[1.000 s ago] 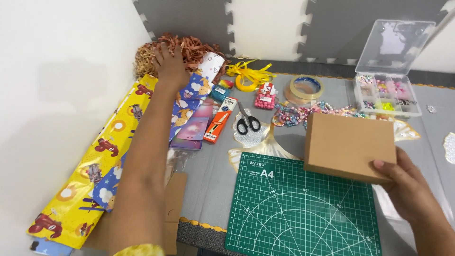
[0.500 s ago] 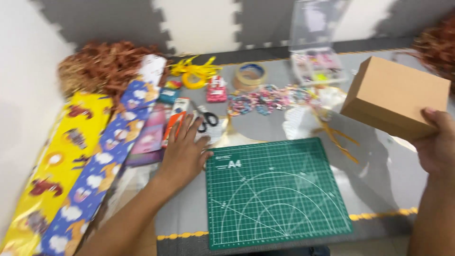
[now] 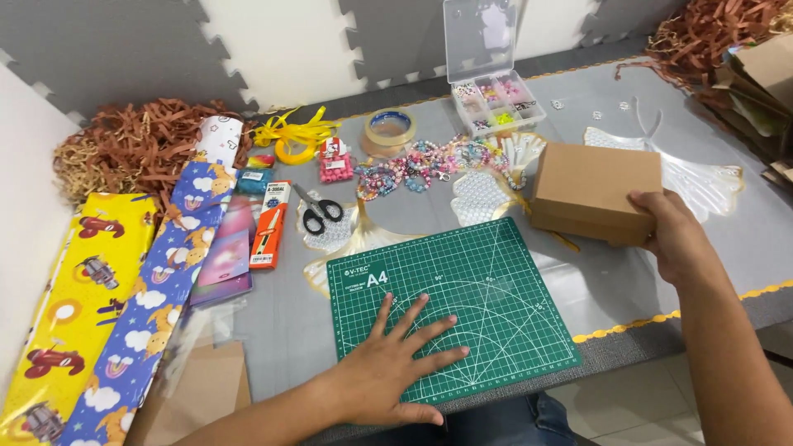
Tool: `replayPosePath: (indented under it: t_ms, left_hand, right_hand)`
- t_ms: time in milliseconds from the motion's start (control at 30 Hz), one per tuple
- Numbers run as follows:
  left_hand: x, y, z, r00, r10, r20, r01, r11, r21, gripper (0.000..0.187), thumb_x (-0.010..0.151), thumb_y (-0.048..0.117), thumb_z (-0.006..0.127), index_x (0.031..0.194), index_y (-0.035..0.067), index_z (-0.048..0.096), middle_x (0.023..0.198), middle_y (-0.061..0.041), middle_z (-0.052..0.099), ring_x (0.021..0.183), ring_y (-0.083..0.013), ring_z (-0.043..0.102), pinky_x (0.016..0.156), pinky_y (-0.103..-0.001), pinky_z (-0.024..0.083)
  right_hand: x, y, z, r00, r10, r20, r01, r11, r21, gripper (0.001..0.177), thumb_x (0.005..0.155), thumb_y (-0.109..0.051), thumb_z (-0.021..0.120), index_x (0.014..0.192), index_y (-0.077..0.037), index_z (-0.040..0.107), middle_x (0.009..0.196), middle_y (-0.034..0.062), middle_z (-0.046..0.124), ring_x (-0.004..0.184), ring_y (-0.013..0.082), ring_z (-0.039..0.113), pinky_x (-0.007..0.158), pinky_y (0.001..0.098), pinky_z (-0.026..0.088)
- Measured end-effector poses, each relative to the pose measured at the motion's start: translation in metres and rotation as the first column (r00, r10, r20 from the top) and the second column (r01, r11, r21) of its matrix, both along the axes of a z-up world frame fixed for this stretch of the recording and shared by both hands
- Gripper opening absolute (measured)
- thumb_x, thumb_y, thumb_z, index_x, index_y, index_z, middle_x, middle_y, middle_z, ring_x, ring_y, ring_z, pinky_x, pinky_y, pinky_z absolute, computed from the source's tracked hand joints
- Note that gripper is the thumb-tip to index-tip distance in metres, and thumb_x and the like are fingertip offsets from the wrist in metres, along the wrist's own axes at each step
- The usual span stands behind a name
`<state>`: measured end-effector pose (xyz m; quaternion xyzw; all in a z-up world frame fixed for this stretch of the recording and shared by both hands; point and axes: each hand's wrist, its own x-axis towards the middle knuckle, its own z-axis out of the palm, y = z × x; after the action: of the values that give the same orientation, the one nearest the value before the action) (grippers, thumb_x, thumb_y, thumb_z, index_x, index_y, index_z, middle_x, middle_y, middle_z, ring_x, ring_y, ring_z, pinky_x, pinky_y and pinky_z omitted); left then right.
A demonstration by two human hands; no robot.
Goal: Assembling a small cardboard box, filling it with decorative paper, and wrapping it with gift paper.
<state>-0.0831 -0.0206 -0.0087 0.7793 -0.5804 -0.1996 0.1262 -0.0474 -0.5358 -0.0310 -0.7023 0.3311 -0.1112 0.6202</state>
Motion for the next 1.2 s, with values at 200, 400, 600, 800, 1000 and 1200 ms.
replayPosePath:
  t_ms: [200,400,600,800,1000,1200]
  left_hand:
    - [-0.001,-0.001,-0.001,1.0,0.003,0.001,-0.003,0.999,0.037,0.094,0.107,0.081,0.026,0.186,0.032,0.022,0.196,-0.015,0.007,0.173,-0.0583,-0.016,0.124,-0.089,-0.019]
    - [-0.002,0.0,-0.004,1.0,0.027,0.007,-0.027,0.999,0.025,0.089,0.11,0.079,0.032,0.186,0.033,0.022,0.196,-0.013,0.007,0.173,-0.0559,-0.019,0.123,-0.087,-0.022]
    - [0.008,0.001,-0.002,0.997,0.067,0.048,-0.07,0.996,0.059,0.087,0.111,0.076,0.038,0.186,0.034,0.024,0.195,-0.012,0.006,0.172,-0.0546,-0.019,0.123,-0.089,-0.02]
    - [0.011,0.004,0.011,0.991,0.126,-0.038,-0.125,0.991,0.044,0.083,0.107,0.069,0.053,0.181,0.035,0.039,0.194,-0.011,0.018,0.175,-0.0532,-0.012,0.125,-0.087,-0.021]
    - [-0.002,0.008,0.002,0.981,0.192,-0.007,-0.191,0.98,0.05,0.08,0.112,0.065,0.054,0.183,0.033,0.033,0.195,-0.009,0.013,0.174,-0.0549,-0.013,0.125,-0.089,-0.015]
    - [-0.036,0.009,-0.006,0.954,0.289,0.078,-0.297,0.944,0.145,0.095,0.114,0.073,0.044,0.188,0.026,0.007,0.196,-0.011,-0.008,0.172,-0.0535,-0.021,0.126,-0.086,-0.012]
  right_hand:
    - [0.027,0.065,0.046,0.991,0.114,-0.073,-0.114,0.993,0.01,0.068,0.104,-0.041,0.063,0.166,-0.015,0.054,0.151,0.0045,0.06,0.135,0.0199,0.057,0.105,0.0366,0.05]
    - [0.054,-0.006,0.005,0.984,-0.05,0.168,0.023,0.987,0.161,0.069,0.09,-0.047,0.078,0.152,-0.02,0.068,0.137,-0.0106,0.07,0.121,0.0063,0.066,0.086,0.0227,0.065]
    - [0.047,-0.007,-0.004,0.999,-0.023,0.023,0.023,1.0,0.004,0.052,0.099,-0.049,0.068,0.143,-0.022,0.064,0.142,-0.004,0.06,0.127,0.0132,0.057,0.093,0.0328,0.058]
    - [0.028,0.056,0.048,0.977,0.054,-0.204,-0.086,0.985,-0.151,0.045,0.101,-0.055,0.061,0.128,-0.019,0.062,0.136,-0.0012,0.054,0.125,0.022,0.045,0.103,0.0424,0.032]
    - [0.034,0.065,0.042,0.995,0.095,-0.005,-0.08,0.804,-0.589,0.083,0.099,-0.043,0.069,0.169,-0.007,0.045,0.153,0.0277,0.051,0.145,0.0444,0.047,0.113,0.0599,0.041]
    - [0.065,0.107,0.013,0.874,0.462,0.153,0.17,0.006,-0.985,0.044,0.106,-0.039,0.088,0.144,-0.017,0.085,0.15,0.0133,0.069,0.136,0.0423,0.053,0.105,0.0576,0.039]
